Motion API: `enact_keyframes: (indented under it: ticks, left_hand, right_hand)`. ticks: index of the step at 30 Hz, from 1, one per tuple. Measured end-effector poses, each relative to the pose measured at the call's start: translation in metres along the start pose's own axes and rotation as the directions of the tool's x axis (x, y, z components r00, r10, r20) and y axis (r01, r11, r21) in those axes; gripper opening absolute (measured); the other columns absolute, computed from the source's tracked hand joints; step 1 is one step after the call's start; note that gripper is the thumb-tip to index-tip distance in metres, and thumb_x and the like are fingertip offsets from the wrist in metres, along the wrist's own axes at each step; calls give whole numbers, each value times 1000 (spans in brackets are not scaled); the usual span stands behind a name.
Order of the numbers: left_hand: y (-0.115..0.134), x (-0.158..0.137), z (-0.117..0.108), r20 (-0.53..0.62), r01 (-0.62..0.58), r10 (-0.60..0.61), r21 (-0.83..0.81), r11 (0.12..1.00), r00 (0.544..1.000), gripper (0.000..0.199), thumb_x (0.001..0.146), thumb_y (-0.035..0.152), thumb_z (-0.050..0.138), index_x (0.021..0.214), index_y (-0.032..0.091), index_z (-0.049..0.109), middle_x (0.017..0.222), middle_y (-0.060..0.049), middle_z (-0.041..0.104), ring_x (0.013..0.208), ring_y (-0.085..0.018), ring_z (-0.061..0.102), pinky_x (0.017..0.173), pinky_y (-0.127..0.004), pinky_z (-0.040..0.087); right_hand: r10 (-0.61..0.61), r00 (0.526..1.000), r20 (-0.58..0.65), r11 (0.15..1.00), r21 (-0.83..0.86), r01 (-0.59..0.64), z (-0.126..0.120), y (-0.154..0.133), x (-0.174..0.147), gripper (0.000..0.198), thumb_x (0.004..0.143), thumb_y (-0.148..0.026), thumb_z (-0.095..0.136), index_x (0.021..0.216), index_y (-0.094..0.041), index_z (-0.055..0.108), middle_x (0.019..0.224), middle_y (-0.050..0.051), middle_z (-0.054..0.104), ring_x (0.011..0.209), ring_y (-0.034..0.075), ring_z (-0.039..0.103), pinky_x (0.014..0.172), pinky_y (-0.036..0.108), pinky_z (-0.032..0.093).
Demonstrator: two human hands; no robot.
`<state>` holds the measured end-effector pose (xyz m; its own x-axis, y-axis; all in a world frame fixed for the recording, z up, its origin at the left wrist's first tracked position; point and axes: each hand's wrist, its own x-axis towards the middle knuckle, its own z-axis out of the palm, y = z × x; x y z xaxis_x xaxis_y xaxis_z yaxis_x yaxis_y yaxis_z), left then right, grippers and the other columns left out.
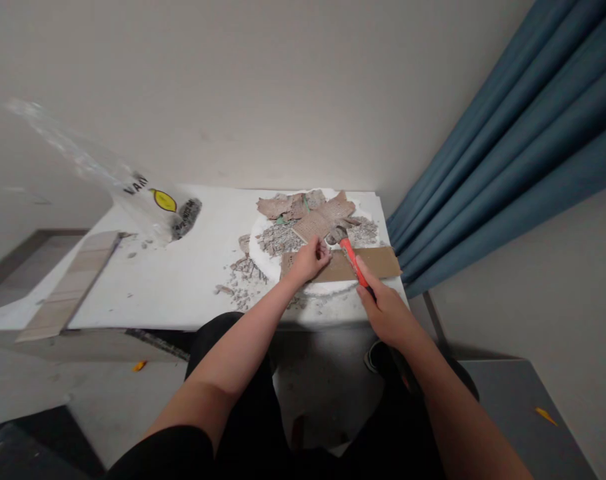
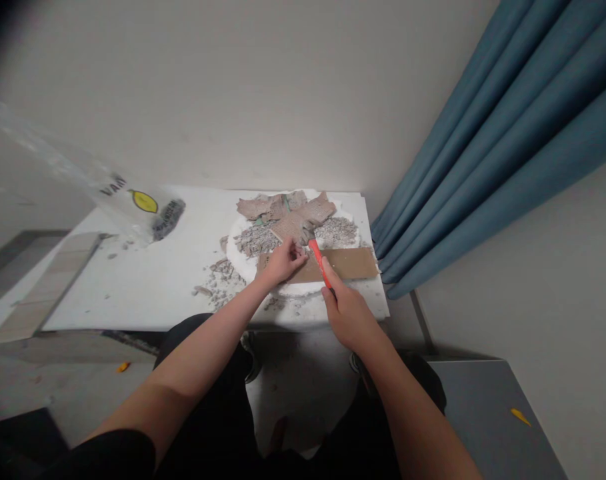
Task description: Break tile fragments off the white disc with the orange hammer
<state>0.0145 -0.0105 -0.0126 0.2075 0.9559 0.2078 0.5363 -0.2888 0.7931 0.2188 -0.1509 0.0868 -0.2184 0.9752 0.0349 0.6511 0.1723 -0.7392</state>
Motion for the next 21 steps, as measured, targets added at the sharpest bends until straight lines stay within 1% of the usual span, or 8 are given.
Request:
enact_keyframes:
  ticks: [5, 10, 16, 18, 21]
  left_hand:
    - [1, 0, 0, 3, 3, -3, 0, 1000, 1000, 21, 81, 27, 66, 90, 22, 48, 76, 3, 63, 70, -14, 59, 69, -27, 41]
    - [1, 1, -1, 1, 21, -21, 57, 998, 1000, 20, 80, 29, 67, 88, 22, 50, 73, 3, 62, 68, -14, 56, 66, -27, 38]
    - [6, 0, -3, -5, 25, -25, 97, 995, 1000, 17, 81, 29, 67, 82, 21, 52, 72, 2, 62, 66, -14, 54, 66, -27, 38]
    - [8, -1, -4, 1, 27, -27, 94, 995, 1000, 16, 81, 29, 66, 83, 22, 52, 72, 2, 62, 66, -14, 54, 66, -27, 39]
    - [8, -1, -4, 0, 23, -23, 75, 997, 1000, 17, 81, 29, 67, 86, 22, 52, 73, 2, 63, 68, -15, 57, 67, -27, 41]
  right_hand:
    - [3, 1000, 6, 1000, -7, -3, 1, 5, 2, 62, 103, -31, 39, 163, -26, 26, 134, 11, 68, 116, 28, 67, 106, 47, 47]
    - [21, 999, 37, 999, -28, -19, 5, 10, 6, 63, 102, -29, 40, 163, -24, 27, 133, 12, 68, 117, 29, 67, 108, 49, 46]
    - [23, 998, 60, 999, -28, -22, 7, 8, 6, 63, 102, -28, 41, 163, -25, 27, 128, 12, 71, 116, 30, 67, 107, 50, 47]
    - [18, 998, 53, 1000, -23, -17, 5, 6, 5, 63, 102, -29, 40, 163, -26, 27, 131, 12, 70, 118, 30, 66, 106, 49, 47]
    - [0, 1000, 7, 1000, -9, 0, 2, 3, 3, 62, 102, -30, 39, 163, -25, 26, 138, 11, 65, 121, 29, 65, 105, 47, 49]
